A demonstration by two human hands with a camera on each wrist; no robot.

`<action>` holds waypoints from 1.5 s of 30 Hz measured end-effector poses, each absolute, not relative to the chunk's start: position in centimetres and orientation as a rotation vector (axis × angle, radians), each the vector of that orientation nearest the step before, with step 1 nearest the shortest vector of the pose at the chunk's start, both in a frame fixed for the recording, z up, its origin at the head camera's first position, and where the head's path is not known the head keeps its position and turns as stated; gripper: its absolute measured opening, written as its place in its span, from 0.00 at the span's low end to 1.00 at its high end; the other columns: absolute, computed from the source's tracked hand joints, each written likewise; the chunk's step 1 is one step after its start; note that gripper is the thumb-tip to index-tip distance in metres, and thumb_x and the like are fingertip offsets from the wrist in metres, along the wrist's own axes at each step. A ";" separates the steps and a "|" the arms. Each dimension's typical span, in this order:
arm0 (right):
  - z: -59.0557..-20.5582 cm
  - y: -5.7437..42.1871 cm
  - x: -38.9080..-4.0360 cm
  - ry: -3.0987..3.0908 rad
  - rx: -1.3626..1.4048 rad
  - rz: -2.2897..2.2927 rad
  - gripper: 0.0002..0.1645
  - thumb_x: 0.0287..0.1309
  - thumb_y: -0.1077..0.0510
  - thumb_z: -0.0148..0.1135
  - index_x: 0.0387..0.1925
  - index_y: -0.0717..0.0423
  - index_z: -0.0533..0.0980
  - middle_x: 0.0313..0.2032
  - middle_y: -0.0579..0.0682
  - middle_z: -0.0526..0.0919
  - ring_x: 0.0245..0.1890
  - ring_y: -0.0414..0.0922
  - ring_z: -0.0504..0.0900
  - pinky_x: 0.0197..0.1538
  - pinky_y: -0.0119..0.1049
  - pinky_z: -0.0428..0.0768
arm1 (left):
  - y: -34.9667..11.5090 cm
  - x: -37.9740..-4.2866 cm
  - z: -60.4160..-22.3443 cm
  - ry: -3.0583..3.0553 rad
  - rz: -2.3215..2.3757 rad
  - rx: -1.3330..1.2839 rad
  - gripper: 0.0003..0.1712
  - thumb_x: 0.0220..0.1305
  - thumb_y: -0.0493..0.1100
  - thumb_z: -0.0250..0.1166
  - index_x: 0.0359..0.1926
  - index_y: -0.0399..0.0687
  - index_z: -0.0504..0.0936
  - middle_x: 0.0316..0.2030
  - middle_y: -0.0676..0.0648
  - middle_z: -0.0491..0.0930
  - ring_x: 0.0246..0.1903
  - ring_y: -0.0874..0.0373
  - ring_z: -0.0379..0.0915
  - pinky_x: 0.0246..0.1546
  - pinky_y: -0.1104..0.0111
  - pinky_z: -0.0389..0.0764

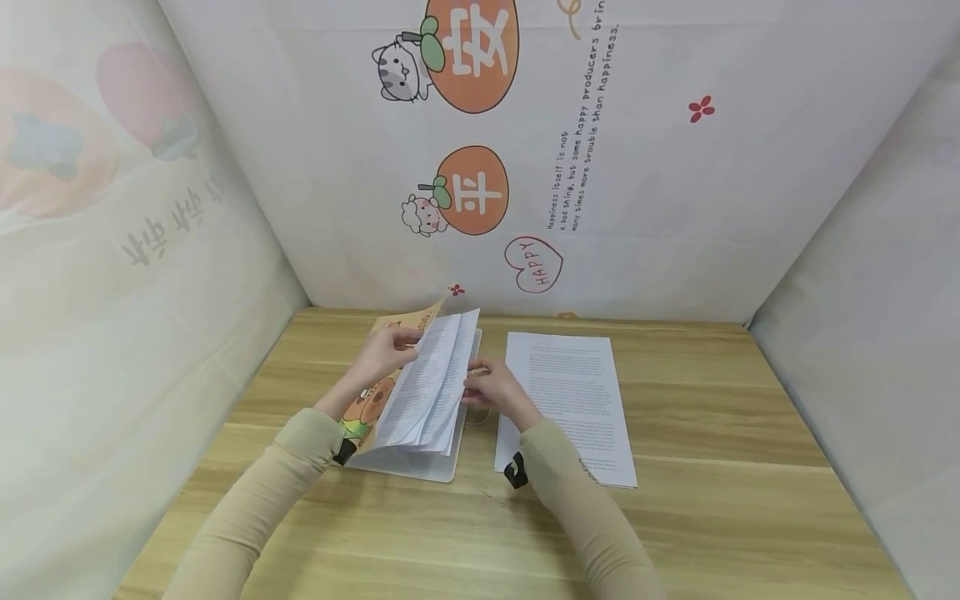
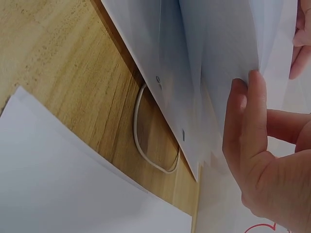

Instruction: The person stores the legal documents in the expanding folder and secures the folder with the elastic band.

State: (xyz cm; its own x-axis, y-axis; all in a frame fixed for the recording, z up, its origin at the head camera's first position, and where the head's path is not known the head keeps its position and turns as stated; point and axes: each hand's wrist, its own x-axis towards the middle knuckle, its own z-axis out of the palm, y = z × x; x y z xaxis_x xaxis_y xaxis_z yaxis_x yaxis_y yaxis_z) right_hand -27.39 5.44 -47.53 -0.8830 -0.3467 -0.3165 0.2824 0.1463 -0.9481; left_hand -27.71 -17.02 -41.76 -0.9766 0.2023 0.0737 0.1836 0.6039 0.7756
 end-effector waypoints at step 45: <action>-47.9 1.6 -27.7 1.931 0.052 -1.854 0.32 0.64 0.71 0.54 0.68 0.65 0.59 0.51 0.67 0.77 0.33 0.43 0.83 0.42 0.32 0.87 | -17.4 -27.8 -41.7 2.772 1.375 0.371 0.25 0.58 0.33 0.59 0.58 0.32 0.79 0.55 0.34 0.81 0.49 0.42 0.84 0.48 0.61 0.86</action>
State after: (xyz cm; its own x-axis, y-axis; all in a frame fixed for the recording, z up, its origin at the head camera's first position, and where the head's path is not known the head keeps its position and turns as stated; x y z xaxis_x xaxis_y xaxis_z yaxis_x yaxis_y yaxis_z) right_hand -27.69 1.63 -47.94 -0.8935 -0.2835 -0.3484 0.3366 0.0907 -0.9372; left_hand -27.84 -17.43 -41.68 -0.9714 0.2225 0.0828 0.2006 0.5826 0.7876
